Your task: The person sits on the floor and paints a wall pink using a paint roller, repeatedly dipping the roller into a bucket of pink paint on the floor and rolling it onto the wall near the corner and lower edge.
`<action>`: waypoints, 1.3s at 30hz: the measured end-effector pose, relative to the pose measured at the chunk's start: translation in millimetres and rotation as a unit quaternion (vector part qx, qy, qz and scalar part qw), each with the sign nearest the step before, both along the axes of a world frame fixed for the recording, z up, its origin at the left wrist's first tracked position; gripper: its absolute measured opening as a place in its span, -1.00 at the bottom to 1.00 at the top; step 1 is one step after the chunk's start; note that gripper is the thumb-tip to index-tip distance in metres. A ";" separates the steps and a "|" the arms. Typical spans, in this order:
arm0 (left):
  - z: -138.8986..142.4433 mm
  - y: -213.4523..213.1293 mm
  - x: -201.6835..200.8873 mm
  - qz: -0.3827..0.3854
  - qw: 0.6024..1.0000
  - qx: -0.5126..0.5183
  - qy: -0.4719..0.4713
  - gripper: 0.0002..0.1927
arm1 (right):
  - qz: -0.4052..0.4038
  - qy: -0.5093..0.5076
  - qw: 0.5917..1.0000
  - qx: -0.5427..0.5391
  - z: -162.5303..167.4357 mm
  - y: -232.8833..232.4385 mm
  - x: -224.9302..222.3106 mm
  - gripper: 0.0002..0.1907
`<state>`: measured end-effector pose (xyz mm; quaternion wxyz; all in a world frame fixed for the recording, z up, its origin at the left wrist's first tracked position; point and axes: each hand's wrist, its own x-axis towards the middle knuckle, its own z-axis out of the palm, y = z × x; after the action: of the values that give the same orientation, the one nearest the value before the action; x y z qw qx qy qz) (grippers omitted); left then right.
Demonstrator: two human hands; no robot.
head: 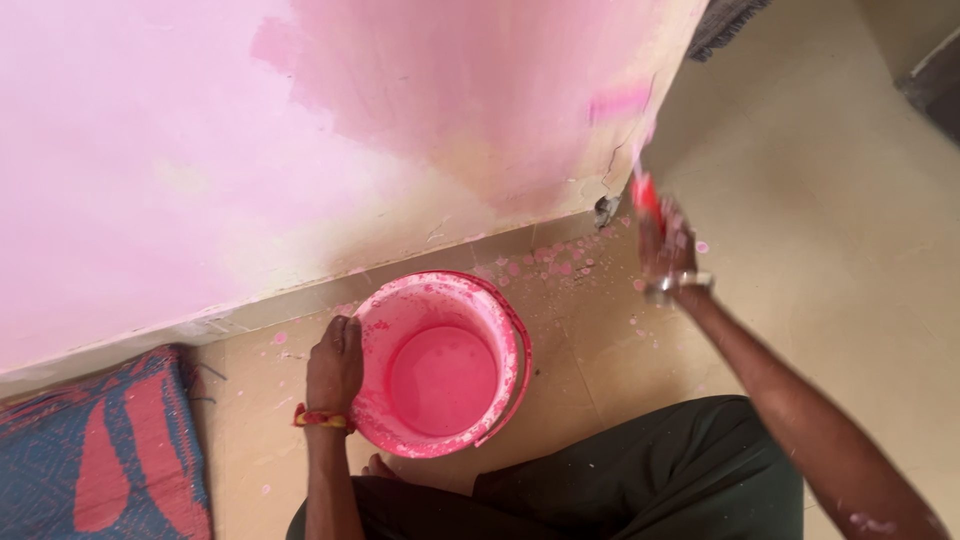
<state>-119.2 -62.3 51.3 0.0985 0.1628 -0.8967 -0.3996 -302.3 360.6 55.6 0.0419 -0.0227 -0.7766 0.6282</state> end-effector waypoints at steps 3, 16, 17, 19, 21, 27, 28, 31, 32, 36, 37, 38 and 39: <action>3.2 1.7 0.4 0.027 0.999 0.015 -0.042 -0.63 | 0.011 0.097 0.995 -0.015 39.0 8.5 -40.3 -0.40; -2.7 -0.2 0.7 0.035 0.999 0.025 -0.033 -0.61 | -0.008 -0.095 0.993 0.063 -67.6 -21.0 44.2 -0.48; -1.0 -0.2 0.5 0.040 0.999 0.022 -0.030 -0.62 | -0.011 -0.088 0.994 0.062 -69.6 -21.1 42.3 -0.49; 0.2 1.7 2.3 0.038 0.998 0.023 -0.037 -0.62 | -0.016 -0.035 0.998 0.053 -58.6 -15.7 26.3 -0.50; 1.8 1.3 -0.3 0.036 0.998 0.027 -0.038 -0.62 | -0.013 0.053 0.998 0.035 -24.5 -7.7 -7.7 -0.50; -3.1 -0.5 -0.4 0.031 0.999 0.019 -0.037 -0.63 | 0.012 0.177 0.984 -0.013 60.2 11.6 -69.7 -0.52; -5.0 -0.8 -0.9 0.030 0.999 0.017 -0.040 -0.63 | 0.011 0.173 0.985 -0.003 58.9 11.5 -66.3 -0.52; -10.0 -4.8 -1.4 -0.011 0.998 -0.054 0.004 -0.65 | 0.001 0.116 0.992 0.039 23.6 3.6 -31.3 -0.53; -10.2 -5.6 -1.5 -0.057 0.990 -0.120 0.048 -0.66 | -0.004 0.081 0.995 0.058 4.3 0.5 -13.3 -0.53; -16.0 -7.7 -0.3 -0.011 1.000 -0.011 0.008 -0.66 | -0.027 -0.094 0.983 0.156 -53.4 -5.4 45.6 -0.53; -15.6 -8.4 -0.6 -0.004 1.000 -0.007 0.000 -0.66 | -0.031 -0.102 0.981 0.163 -58.3 -5.9 50.9 -0.53; -15.9 -7.3 -0.7 0.001 1.000 0.000 -0.009 -0.66 | -0.037 -0.108 0.979 0.171 -58.8 -5.8 55.5 -0.52; -16.0 -6.6 -1.0 0.007 1.000 0.007 -0.018 -0.66 | -0.042 -0.111 0.977 0.176 -57.2 -4.9 57.9 -0.52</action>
<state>-120.2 -68.9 35.3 0.0836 0.1769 -0.8943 -0.4025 -244.4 355.7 -1.6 -0.0149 -0.1169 -0.8730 0.4732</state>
